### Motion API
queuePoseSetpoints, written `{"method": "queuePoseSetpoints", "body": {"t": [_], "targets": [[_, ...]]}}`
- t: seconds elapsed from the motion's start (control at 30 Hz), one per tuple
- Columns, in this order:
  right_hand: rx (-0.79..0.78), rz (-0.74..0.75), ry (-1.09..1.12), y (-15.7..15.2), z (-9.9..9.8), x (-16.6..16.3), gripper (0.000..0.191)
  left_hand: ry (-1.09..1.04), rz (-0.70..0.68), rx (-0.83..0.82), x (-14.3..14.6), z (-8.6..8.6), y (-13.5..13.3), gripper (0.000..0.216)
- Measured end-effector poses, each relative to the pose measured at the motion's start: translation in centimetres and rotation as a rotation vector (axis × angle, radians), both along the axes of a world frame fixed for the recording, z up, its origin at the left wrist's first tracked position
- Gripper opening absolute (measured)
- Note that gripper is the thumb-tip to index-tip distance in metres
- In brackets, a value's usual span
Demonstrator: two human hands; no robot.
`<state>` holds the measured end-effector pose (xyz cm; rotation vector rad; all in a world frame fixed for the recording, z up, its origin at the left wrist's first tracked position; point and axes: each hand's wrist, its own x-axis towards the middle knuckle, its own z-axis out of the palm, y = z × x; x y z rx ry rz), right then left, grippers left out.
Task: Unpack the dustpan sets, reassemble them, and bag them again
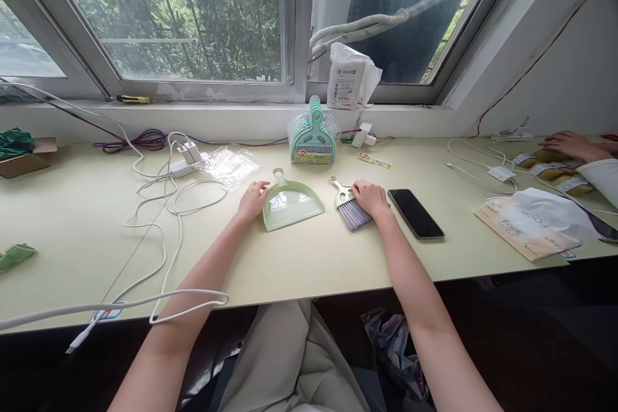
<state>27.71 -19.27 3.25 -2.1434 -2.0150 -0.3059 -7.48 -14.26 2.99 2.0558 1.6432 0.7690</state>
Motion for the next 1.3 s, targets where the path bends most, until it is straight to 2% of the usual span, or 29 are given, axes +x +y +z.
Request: {"method": "queuePoseSetpoints", "body": {"t": [0.17,0.3,0.53,0.83,1.1,1.3], "targets": [[0.072,-0.070,0.053,-0.2,0.4,-0.6,0.029,-0.141,0.100,0.034,-0.3,0.1,0.1,0.037],[0.002,-0.073,0.096,-0.3,0.6,-1.6,0.033,-0.150,0.126,0.014,-0.4,0.2,0.0,0.031],[-0.122,-0.139,0.149,-0.2,0.8,-2.3,0.031,-0.077,0.108,-0.008,-0.3,-0.3,0.2,0.029],[-0.083,-0.163,0.099,-0.3,0.4,-3.4,0.024,0.024,0.047,-0.024,-0.1,-0.2,0.1,0.029],[-0.040,-0.155,0.109,-0.7,0.7,-3.9,0.033,0.065,0.019,-0.005,-0.1,-0.2,0.0,0.030],[-0.047,-0.180,0.125,-0.6,0.6,-3.9,0.029,0.101,0.008,0.005,0.0,-0.1,-0.1,0.029]]}}
